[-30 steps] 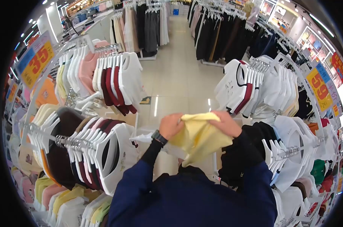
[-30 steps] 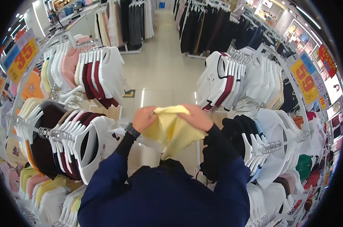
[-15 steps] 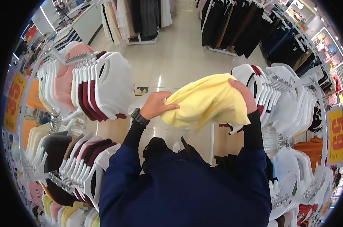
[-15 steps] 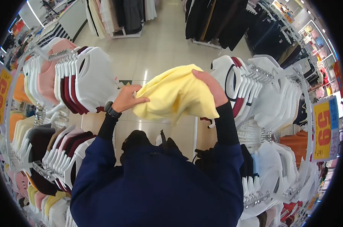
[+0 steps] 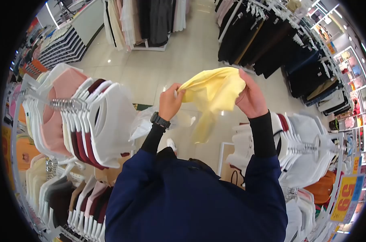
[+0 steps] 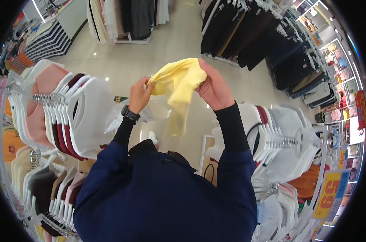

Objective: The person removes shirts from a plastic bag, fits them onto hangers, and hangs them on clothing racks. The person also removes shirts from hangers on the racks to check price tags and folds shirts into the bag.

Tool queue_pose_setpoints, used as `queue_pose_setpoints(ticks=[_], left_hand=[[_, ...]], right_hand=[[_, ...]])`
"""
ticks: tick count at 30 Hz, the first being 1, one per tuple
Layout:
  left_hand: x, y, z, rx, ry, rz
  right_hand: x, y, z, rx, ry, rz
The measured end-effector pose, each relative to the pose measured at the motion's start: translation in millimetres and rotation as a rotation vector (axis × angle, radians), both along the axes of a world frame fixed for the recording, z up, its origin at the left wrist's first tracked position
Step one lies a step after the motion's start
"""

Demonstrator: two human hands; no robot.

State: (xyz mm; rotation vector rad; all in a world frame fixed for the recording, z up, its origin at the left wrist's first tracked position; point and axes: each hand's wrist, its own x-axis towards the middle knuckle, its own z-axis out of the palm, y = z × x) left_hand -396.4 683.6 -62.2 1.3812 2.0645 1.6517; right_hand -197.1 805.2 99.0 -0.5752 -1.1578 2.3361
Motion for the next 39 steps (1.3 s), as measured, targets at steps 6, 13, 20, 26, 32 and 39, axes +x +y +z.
queue_pose_setpoints(ticks=[6, 13, 20, 26, 32, 39], left_hand=[[-75.6, 40.9, -7.4, 0.069, -0.614, -0.493], [-154.0, 86.0, 13.2, -0.088, -0.347, -0.496], [-215.1, 138.7, 27.8, -0.229, -0.483, -0.413], [-267.3, 167.2, 66.8, -0.141, -0.873, -0.170], [-312.7, 134.3, 72.9, 0.037, -1.074, 0.323], [-402.2, 118.0, 59.4, 0.231, -1.101, 0.632]], right_hand=[[-93.1, 65.6, 11.9, 0.043, 0.161, 0.193], [-213.9, 141.5, 12.1, 0.083, 0.131, 0.184], [-357.4, 240.7, -48.3, -0.008, 0.085, 0.304], [-449.0, 270.2, -101.7, -0.143, -0.072, 1.144], [-539.3, 292.4, -190.8, -0.616, 0.197, 1.428], [-664.5, 242.5, -197.2, -0.211, 0.042, 1.472]])
